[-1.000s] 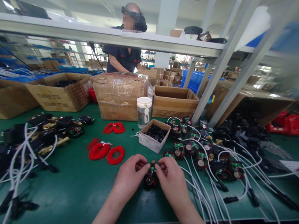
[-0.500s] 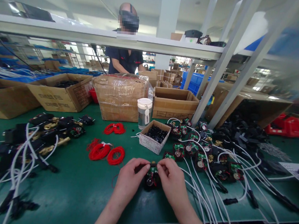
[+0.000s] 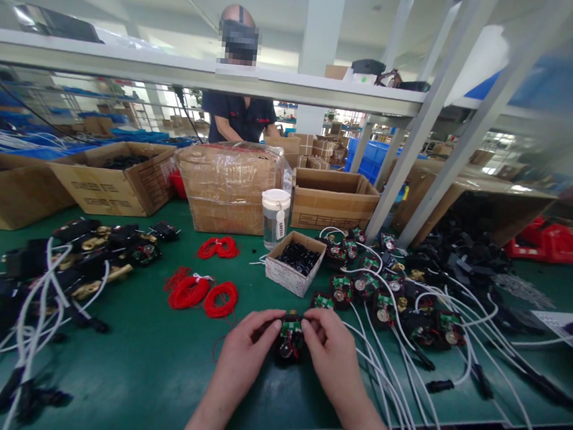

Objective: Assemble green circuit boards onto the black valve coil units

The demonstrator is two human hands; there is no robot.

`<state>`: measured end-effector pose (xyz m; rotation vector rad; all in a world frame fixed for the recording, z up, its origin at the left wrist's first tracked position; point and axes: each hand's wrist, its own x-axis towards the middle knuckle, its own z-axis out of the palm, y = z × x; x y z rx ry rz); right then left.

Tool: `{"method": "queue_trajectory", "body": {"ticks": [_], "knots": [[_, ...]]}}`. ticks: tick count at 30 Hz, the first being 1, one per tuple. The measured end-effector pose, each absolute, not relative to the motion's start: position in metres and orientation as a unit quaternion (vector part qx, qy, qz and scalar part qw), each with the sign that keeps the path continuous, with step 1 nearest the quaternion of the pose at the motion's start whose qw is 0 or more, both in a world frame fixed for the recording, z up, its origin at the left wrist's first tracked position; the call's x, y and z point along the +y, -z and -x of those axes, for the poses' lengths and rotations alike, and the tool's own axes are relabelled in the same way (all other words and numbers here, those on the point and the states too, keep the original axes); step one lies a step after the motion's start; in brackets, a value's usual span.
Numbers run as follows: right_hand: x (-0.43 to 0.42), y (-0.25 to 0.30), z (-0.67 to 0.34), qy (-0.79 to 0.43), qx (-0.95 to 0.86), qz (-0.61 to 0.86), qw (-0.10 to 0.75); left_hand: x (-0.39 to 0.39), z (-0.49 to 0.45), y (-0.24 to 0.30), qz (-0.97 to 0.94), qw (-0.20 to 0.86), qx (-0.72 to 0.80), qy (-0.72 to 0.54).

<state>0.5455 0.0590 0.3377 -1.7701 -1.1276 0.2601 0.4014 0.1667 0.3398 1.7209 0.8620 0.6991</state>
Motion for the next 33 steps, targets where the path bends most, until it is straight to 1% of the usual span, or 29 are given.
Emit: {"method": "queue_trajectory", "body": {"ticks": [6, 11, 15, 19, 25, 33], "knots": [[0.076, -0.349, -0.542, -0.093, -0.467, 0.744, 0.469, 0.171, -0.408, -0.351, -0.731, 0.492, 0.373, -0.289], [0.075, -0.346, -0.543, -0.148, -0.438, 0.729, 0.504, 0.171, -0.408, -0.35, -0.741, 0.474, 0.375, -0.291], [0.067, -0.34, -0.546, -0.152, -0.442, 0.71, 0.527, 0.169, -0.406, -0.349, -0.734, 0.477, 0.38, -0.298], [0.06, -0.336, -0.548, -0.153, -0.451, 0.701, 0.53, 0.168, -0.404, -0.348, -0.733, 0.482, 0.377, -0.298], [0.05, -0.331, -0.549, -0.167, -0.476, 0.701, 0.505, 0.171, -0.396, -0.34, -0.742, 0.504, 0.344, -0.276], [0.042, -0.325, -0.548, -0.226, -0.478, 0.702, 0.477, 0.167, -0.387, -0.329, -0.721, 0.571, 0.305, -0.247]]}}
